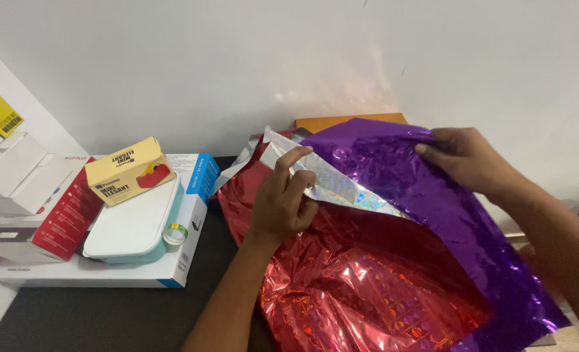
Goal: The person wraps a small rectangular box with holographic wrapping paper. They cut the paper to size using a utility knife, fold the edges around the box, and secure the package with tape. The wrapped box is then placed on a stack of other items.
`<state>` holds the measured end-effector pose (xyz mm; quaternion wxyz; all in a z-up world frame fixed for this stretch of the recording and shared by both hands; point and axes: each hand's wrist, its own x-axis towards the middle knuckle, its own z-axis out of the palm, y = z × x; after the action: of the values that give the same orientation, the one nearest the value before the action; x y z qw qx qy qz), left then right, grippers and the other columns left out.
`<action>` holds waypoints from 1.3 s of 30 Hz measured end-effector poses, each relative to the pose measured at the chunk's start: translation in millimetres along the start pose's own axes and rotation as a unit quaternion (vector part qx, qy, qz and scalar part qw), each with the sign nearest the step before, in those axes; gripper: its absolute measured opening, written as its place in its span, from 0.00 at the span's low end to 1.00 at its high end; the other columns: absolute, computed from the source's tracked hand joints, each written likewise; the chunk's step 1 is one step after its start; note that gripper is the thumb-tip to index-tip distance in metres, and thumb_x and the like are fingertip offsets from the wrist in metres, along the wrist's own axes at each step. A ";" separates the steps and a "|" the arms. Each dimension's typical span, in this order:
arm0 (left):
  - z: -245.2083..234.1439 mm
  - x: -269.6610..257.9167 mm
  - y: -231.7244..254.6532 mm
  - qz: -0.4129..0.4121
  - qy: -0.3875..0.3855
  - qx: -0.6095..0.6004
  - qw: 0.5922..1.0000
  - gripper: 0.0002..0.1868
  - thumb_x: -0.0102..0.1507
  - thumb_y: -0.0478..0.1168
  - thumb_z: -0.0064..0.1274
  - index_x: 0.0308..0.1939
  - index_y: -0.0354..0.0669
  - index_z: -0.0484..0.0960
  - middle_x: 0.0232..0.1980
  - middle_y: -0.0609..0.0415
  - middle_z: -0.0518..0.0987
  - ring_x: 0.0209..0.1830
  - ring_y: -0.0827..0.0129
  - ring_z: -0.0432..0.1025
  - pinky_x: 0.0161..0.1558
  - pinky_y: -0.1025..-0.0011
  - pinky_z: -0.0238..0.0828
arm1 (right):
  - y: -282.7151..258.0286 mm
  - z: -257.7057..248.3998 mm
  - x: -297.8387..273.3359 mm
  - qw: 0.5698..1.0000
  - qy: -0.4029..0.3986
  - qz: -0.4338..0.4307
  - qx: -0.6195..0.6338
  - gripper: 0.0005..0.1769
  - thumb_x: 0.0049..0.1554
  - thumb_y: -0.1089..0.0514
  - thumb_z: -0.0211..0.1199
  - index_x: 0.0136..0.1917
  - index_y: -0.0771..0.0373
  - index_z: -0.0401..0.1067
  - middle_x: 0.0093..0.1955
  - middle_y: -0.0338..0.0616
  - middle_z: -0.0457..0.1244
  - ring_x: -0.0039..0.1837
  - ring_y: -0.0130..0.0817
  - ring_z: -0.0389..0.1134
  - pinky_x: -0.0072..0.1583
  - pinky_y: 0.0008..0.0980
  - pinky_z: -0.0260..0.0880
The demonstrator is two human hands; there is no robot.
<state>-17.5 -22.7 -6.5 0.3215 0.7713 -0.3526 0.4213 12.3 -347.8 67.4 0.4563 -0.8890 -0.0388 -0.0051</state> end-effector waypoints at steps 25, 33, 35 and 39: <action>43.8 -26.5 -9.1 -0.057 -0.328 -0.056 0.941 0.31 0.65 0.35 0.58 0.69 0.68 0.69 0.88 0.63 0.56 0.64 0.62 0.76 0.58 0.63 0.77 | -136.7 -85.0 -11.4 0.927 0.153 -0.179 -0.293 0.15 0.69 0.56 0.57 0.65 0.63 0.73 0.45 0.53 0.68 0.38 0.39 0.68 0.38 0.40 0.69; 52.0 -32.4 -14.8 -0.313 -0.278 -0.309 0.854 0.52 0.57 0.44 0.72 0.77 0.44 0.54 0.79 0.45 0.60 0.73 0.58 0.63 0.67 0.59 0.67 | -210.8 -36.8 -52.0 0.964 0.122 -0.109 -0.209 0.18 0.66 0.52 0.58 0.55 0.71 0.77 0.44 0.55 0.71 0.38 0.43 0.69 0.40 0.40 0.69; 51.3 -35.1 -18.1 -0.368 -0.266 -0.388 0.802 0.48 0.58 0.46 0.73 0.75 0.36 0.62 0.75 0.38 0.67 0.71 0.54 0.66 0.67 0.58 0.69 | -212.5 -34.8 -43.7 0.985 0.115 -0.109 -0.067 0.15 0.67 0.52 0.59 0.55 0.66 0.76 0.44 0.46 0.71 0.38 0.33 0.70 0.41 0.33 0.72; 38.6 -34.7 -30.9 -0.354 -0.090 -0.500 0.785 0.40 0.60 0.44 0.69 0.72 0.35 0.69 0.68 0.41 0.75 0.67 0.55 0.71 0.67 0.60 0.69 | -193.8 -33.0 -1.8 0.964 0.093 -0.225 0.105 0.11 0.63 0.58 0.60 0.58 0.63 0.74 0.47 0.37 0.71 0.44 0.20 0.73 0.47 0.24 0.76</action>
<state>10.2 -27.0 -60.0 0.7555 0.6075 -0.2435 -0.0291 -2.9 -262.2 243.7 0.5360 -0.8001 -0.1952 -0.1857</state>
